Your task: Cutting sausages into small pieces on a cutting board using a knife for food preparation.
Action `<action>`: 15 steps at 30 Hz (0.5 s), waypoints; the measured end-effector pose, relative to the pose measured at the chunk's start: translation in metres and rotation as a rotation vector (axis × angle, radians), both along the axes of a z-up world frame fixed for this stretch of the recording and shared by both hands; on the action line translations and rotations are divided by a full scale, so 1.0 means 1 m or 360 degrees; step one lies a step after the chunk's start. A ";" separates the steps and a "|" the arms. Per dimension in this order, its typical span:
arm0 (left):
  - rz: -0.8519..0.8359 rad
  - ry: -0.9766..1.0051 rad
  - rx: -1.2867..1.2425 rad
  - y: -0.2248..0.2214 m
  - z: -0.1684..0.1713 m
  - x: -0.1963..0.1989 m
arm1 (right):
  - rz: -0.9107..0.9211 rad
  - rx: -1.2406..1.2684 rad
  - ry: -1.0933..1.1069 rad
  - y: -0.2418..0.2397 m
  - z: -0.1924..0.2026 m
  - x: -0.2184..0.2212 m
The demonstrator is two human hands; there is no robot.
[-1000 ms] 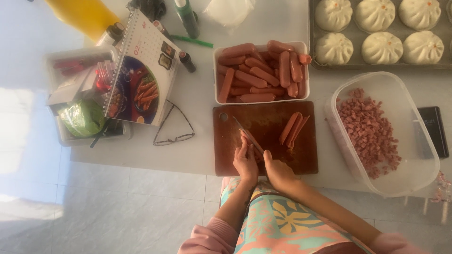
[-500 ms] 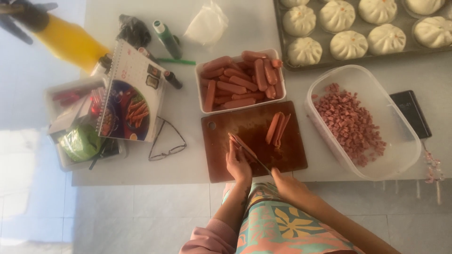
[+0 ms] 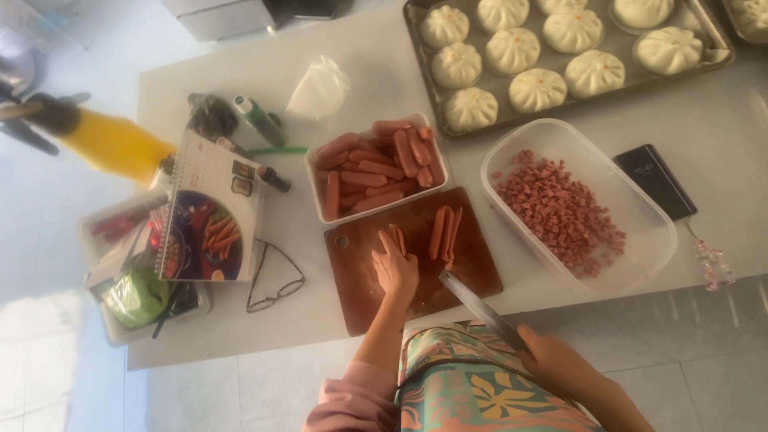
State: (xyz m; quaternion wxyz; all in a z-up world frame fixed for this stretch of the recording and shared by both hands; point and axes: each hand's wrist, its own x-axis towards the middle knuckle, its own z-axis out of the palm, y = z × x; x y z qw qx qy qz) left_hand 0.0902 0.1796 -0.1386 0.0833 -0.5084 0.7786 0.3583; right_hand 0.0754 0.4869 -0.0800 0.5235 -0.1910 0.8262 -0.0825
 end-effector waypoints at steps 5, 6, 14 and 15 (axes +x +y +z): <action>-0.0196 0.0110 0.0107 0.003 -0.024 -0.051 | 0.0018 0.0100 -0.0005 0.009 0.006 0.007; -0.0267 0.0078 0.0142 0.009 -0.021 -0.062 | 0.0095 0.0173 -0.0043 0.007 0.017 0.006; -0.1046 -0.0129 -0.0500 0.025 -0.049 -0.056 | -0.0218 -0.0013 0.0051 0.051 -0.025 -0.007; -0.1241 -0.0077 -0.0557 0.023 -0.049 -0.047 | -0.0280 -0.0087 0.0097 0.056 -0.040 -0.008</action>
